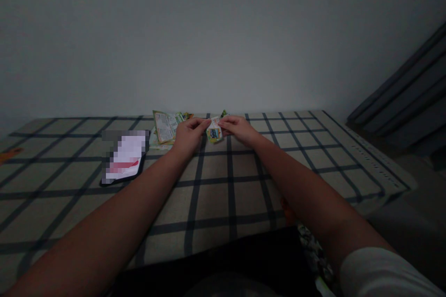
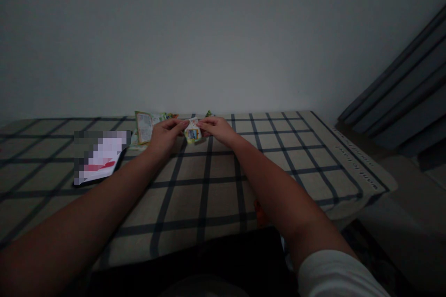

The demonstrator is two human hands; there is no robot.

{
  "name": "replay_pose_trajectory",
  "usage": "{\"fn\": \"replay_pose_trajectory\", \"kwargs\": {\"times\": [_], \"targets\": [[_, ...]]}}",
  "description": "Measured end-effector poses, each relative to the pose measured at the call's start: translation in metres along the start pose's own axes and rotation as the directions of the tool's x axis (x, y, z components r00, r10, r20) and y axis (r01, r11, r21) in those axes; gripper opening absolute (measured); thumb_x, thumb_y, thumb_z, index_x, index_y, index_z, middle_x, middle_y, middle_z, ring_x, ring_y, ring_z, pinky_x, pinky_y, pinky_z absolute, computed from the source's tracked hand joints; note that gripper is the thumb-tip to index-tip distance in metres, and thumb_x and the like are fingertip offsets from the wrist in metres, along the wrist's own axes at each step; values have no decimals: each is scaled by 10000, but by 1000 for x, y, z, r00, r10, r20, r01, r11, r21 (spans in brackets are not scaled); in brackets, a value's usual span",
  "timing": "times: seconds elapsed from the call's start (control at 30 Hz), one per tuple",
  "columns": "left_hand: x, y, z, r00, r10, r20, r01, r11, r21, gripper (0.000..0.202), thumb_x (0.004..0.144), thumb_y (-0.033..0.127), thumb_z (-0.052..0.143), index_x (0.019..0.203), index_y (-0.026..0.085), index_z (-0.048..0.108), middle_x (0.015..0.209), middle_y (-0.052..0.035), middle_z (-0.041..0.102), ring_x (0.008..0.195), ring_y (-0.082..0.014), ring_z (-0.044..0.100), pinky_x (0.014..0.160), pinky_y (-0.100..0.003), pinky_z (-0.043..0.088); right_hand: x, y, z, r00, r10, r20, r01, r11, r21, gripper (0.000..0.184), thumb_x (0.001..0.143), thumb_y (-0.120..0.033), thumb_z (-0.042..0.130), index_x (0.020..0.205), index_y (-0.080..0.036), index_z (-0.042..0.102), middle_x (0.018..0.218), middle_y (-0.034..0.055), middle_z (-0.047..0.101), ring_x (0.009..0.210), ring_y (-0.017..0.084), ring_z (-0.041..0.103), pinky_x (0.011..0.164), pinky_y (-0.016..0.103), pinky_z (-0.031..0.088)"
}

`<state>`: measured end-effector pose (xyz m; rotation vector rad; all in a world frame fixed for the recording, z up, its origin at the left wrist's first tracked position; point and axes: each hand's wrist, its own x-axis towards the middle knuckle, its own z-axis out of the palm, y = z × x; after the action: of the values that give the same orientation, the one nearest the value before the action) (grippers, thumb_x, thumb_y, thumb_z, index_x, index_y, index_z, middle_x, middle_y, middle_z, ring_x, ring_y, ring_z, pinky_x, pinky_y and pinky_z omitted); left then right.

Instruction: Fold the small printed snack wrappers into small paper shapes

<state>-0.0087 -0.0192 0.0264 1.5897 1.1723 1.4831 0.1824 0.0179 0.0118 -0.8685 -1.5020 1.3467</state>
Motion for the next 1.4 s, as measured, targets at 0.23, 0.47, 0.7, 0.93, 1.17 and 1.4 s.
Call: {"fn": "replay_pose_trajectory", "kwargs": {"times": [0.23, 0.47, 0.7, 0.93, 1.17, 1.4], "targets": [[1, -4, 1, 997, -63, 43, 65, 997, -41, 238, 712, 433, 738, 677, 198, 723, 643, -9, 671, 630, -164, 572, 627, -282, 463, -4, -6, 2, 996, -81, -35, 75, 987, -142, 289, 769, -435, 803, 766, -167, 694, 740, 6, 670, 684, 117, 575, 633, 240, 461], [1, -13, 3, 984, -124, 127, 126, 992, -8, 254, 703, 457, 734, 707, 204, 724, 613, -2, 650, 584, -166, 557, 564, -272, 437, -5, -5, 0, 995, -75, 71, 91, 966, -244, 320, 758, -461, 770, 713, -170, 646, 682, -17, 604, 672, 127, 542, 625, 248, 407], [0, -10, 3, 992, -20, 122, 19, 1000, 12, 277, 732, 460, 760, 782, 189, 784, 762, -41, 759, 730, -201, 660, 705, -301, 515, -5, -5, 1, 994, -94, 52, 104, 964, -247, 326, 767, -475, 769, 734, -162, 684, 709, -3, 640, 691, 130, 552, 653, 254, 426], [0, -4, 1, 1000, 11, 22, -11, 999, 33, 204, 778, 387, 734, 801, 189, 782, 781, -40, 764, 759, -201, 674, 742, -309, 533, -1, 1, -3, 998, -41, 51, 48, 987, -153, 294, 760, -452, 785, 799, -163, 741, 754, 13, 683, 696, 133, 590, 665, 254, 460], [1, -6, 3, 999, -9, 48, 10, 1000, -25, 235, 765, 418, 729, 762, 183, 725, 727, -31, 722, 694, -177, 636, 681, -284, 507, -1, 2, -4, 994, -108, 31, 112, 964, -240, 244, 792, -406, 760, 780, -164, 727, 771, 18, 700, 737, 142, 607, 702, 261, 467], [3, -13, 1, 975, -144, 172, 150, 988, -27, 344, 729, 516, 751, 761, 176, 712, 670, -6, 663, 613, -159, 571, 558, -255, 413, 0, 1, -5, 991, -101, 88, 124, 940, -316, 208, 819, -347, 745, 790, -142, 736, 787, 27, 699, 759, 147, 617, 732, 274, 479]]}}
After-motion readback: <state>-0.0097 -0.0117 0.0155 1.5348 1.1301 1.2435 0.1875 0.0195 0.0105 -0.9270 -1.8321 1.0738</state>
